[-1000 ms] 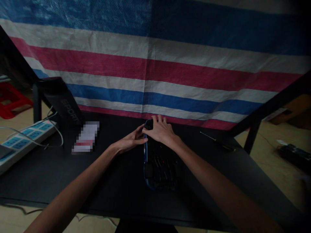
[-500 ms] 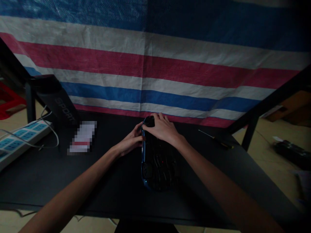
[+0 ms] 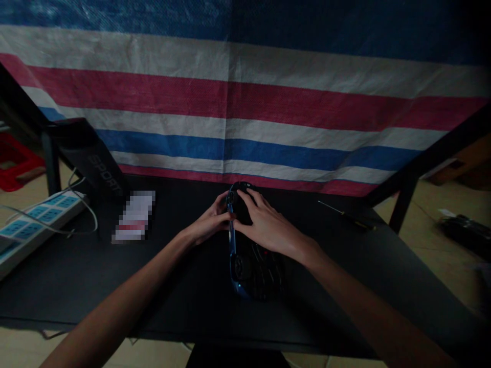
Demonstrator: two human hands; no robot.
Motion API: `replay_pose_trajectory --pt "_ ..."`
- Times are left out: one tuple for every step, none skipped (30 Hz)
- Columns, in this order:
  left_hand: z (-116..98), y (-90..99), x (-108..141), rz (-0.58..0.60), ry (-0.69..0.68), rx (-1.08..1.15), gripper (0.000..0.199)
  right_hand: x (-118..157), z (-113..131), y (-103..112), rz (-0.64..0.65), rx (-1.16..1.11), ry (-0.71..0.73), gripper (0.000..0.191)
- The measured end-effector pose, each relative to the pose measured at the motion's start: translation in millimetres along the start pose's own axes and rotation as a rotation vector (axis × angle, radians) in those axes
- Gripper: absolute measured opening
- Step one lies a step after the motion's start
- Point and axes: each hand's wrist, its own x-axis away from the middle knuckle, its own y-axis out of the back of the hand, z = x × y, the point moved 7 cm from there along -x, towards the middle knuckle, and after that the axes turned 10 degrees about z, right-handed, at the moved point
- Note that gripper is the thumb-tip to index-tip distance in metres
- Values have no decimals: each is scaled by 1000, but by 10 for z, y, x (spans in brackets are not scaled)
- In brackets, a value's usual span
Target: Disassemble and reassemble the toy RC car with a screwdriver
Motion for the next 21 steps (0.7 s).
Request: replay_pose_trajectory --pt "-7 3 3 -1 -4 -9 82 9 -10 50 -18 -19 12 84" --pt "-13 10 6 -4 -4 -18 82 25 -26 112 -41 -44 28 82" --pt "-19 20 9 -10 -2 -26 82 49 -52 181 -67 -76 46 81" --pt "-26 33 13 -17 2 -33 82 81 -89 254 -94 -116 62 78" --pt "-33 47 16 -24 7 -38 82 119 -139 327 -120 -160 76 74" --pt "-40 58 18 -28 13 -43 82 161 -205 392 -136 -209 82 69" --pt "-44 67 18 -30 21 -46 82 204 -283 449 -143 -256 83 62" --pt "-46 74 18 -30 28 -47 82 248 -369 498 -146 -296 80 55" --pt "-47 79 17 -29 34 -46 82 294 -464 543 -151 -333 72 50" --pt "-46 84 16 -29 40 -41 83 341 -569 585 -164 -371 60 47" --pt "-45 87 15 -31 45 -35 83 388 -680 619 -180 -406 42 44" --pt "-44 89 15 -32 50 -29 83 433 -798 642 -196 -439 18 42" --pt "-45 91 14 -37 54 -27 83 474 -921 647 -206 -479 -10 41" --pt "-45 93 13 -42 59 -27 83 506 -1043 626 -203 -532 -36 40" --pt "-46 93 12 -46 64 -30 82 528 -1166 577 -185 -607 -59 40" --pt "-47 95 10 -50 68 -33 81 540 -1286 505 -160 -701 -77 39" --pt "-48 99 7 -55 69 -35 80 541 -1404 412 -133 -807 -93 40" --pt "-48 103 3 -59 69 -36 79 533 -1520 305 -107 -917 -108 40" --pt "-45 107 -1 -60 67 -36 78 517 -1635 196 -96 -1022 -124 40" --pt "-39 110 -7 -58 68 -36 78 496 -1744 100 -111 -1113 -129 39" --pt "-32 115 -11 -58 67 -37 78 470 -1841 18 -141 -1192 -121 38"
